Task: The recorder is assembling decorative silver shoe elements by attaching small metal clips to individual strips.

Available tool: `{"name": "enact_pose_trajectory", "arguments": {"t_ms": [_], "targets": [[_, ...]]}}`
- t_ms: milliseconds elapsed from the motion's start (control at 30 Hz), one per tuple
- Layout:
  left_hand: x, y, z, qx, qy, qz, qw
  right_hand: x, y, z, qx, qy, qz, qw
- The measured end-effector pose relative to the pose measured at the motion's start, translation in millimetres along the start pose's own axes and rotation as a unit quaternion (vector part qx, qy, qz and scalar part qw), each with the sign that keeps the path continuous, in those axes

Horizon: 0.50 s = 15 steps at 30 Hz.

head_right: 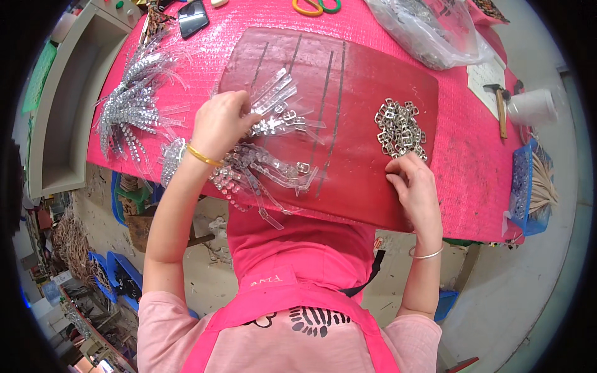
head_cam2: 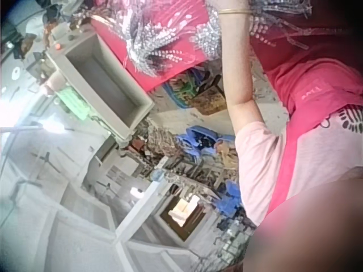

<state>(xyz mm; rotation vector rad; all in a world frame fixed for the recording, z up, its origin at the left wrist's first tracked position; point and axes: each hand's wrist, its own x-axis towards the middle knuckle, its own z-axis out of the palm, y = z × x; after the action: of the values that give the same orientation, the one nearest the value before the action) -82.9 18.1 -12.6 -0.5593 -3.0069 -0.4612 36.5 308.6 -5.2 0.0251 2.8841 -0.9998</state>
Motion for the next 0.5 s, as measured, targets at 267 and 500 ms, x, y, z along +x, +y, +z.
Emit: {"name": "enact_pose_trajectory", "arguments": {"t_ms": [267,500], "targets": [[27,17,-28,-0.465,-0.135,-0.042,0.874,-5,12,-1,0.026,0.046,0.023,0.998],[42,44,-29,-0.481,-0.181,-0.018,0.858,-18,16,-2,0.036,0.059,0.035,0.997]]}}
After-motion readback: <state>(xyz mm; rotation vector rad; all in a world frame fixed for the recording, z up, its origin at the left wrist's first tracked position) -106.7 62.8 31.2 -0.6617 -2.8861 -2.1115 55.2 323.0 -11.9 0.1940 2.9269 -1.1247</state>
